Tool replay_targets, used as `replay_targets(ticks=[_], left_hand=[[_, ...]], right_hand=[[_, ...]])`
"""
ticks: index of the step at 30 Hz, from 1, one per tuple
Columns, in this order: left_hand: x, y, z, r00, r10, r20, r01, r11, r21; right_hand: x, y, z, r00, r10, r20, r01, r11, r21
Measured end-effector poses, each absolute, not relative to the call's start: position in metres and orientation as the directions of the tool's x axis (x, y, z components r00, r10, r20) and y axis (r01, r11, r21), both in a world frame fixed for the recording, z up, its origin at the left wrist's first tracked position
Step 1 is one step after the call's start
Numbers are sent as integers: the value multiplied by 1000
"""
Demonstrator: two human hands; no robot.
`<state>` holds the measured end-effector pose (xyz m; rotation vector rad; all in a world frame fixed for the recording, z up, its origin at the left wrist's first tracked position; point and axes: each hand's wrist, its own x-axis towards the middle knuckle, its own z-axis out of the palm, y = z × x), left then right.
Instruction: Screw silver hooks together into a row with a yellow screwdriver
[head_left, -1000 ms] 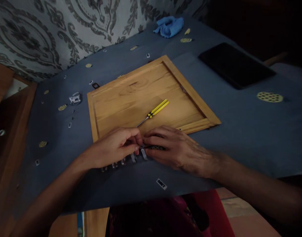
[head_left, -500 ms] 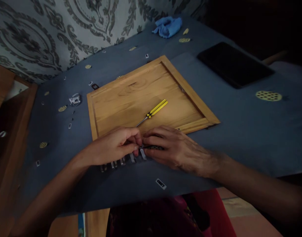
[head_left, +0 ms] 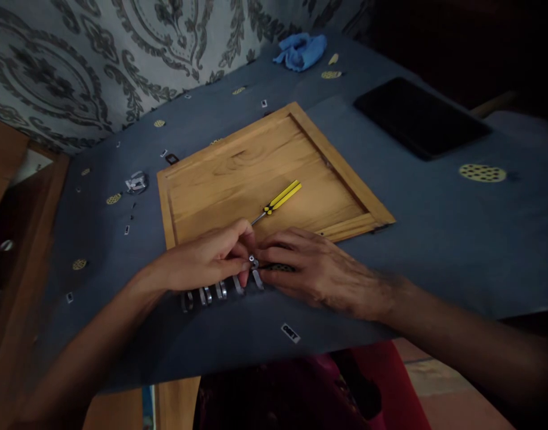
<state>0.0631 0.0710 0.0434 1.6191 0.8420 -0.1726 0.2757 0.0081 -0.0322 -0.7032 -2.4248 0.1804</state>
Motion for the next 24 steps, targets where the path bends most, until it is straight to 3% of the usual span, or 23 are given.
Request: replay_targets(ticks=[24], left_hand=[[68, 80, 35, 728, 333, -599, 610, 84, 788]], right_hand=[[276, 8, -32, -689, 519, 506, 429, 855, -292]])
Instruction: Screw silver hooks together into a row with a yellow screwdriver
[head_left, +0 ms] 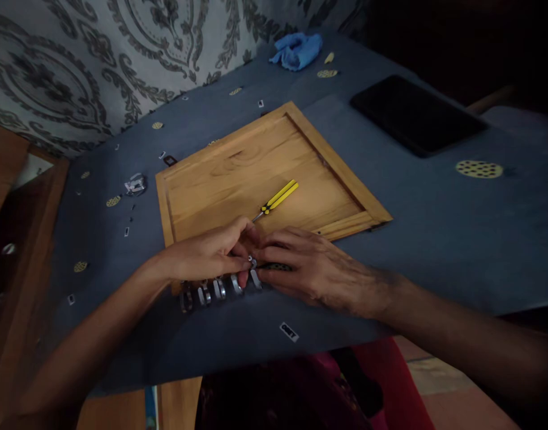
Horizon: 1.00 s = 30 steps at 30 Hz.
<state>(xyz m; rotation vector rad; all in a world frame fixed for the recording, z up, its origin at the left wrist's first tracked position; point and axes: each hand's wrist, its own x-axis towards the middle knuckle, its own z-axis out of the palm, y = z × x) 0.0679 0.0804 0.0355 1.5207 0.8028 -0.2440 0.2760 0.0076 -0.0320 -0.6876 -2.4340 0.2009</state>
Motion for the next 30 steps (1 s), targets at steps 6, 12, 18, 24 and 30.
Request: replay_targets(ticks=[6, 12, 18, 24, 30], left_hand=[[69, 82, 33, 699, 357, -620, 631, 99, 769], [69, 81, 32, 673, 406, -619, 628, 129, 767], [67, 79, 30, 691, 435, -577, 596, 108, 796], [57, 72, 39, 653, 519, -552, 578, 129, 806], [47, 46, 61, 535, 752, -385, 523, 64, 850]], right_hand=[[275, 8, -33, -693, 527, 492, 429, 850, -306], [276, 7, -32, -685, 528, 503, 427, 849, -310], [276, 6, -29, -692, 536, 483, 414, 843, -344], [275, 7, -28, -687, 539, 487, 437, 842, -316], [275, 7, -27, -693, 522, 497, 438, 853, -285]])
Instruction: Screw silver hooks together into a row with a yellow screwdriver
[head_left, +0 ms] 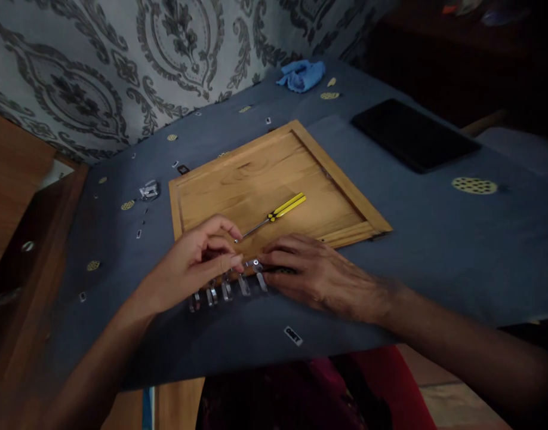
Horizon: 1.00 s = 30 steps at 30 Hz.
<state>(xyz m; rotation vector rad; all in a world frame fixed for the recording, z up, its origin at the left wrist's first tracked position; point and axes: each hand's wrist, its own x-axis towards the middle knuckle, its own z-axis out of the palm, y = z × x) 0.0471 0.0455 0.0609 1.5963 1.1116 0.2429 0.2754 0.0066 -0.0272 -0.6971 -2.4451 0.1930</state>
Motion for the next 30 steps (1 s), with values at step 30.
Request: replay_targets(ticks=[30], left_hand=[[55, -3, 7, 447, 893, 53, 753, -407, 517]], right_hand=[[273, 9, -30, -681, 497, 538, 400, 868, -296]])
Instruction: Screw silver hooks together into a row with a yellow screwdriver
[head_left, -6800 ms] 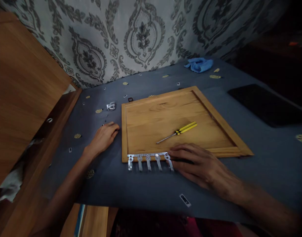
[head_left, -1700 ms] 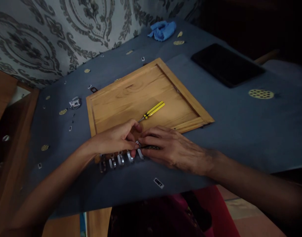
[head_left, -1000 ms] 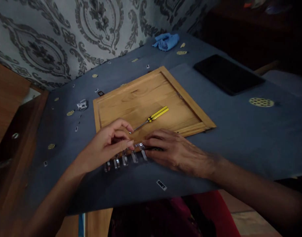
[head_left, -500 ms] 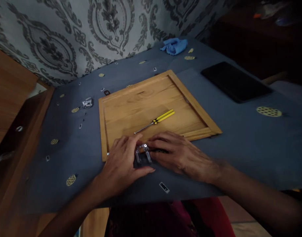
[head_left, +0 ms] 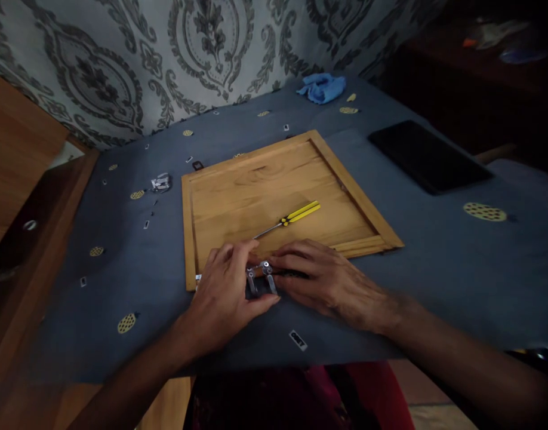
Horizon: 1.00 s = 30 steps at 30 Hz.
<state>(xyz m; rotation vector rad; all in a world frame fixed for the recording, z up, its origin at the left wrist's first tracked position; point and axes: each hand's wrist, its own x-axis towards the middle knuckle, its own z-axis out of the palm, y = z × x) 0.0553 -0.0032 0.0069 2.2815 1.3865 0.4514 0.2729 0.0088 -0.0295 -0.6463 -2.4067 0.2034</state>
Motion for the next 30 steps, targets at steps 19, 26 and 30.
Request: replay_targets(ticks=[19, 26, 30], left_hand=[[60, 0, 13, 441, 898, -8, 781, -379, 497], [58, 0, 14, 461, 888, -7, 761, -391, 517], [59, 0, 14, 455, 890, 4, 775, -398, 491]], right_hand=[[280, 11, -24, -624, 547, 557, 378, 836, -398], [290, 24, -9, -558, 610, 563, 529, 784, -326], [281, 21, -10, -609, 597, 522, 470, 802, -369]])
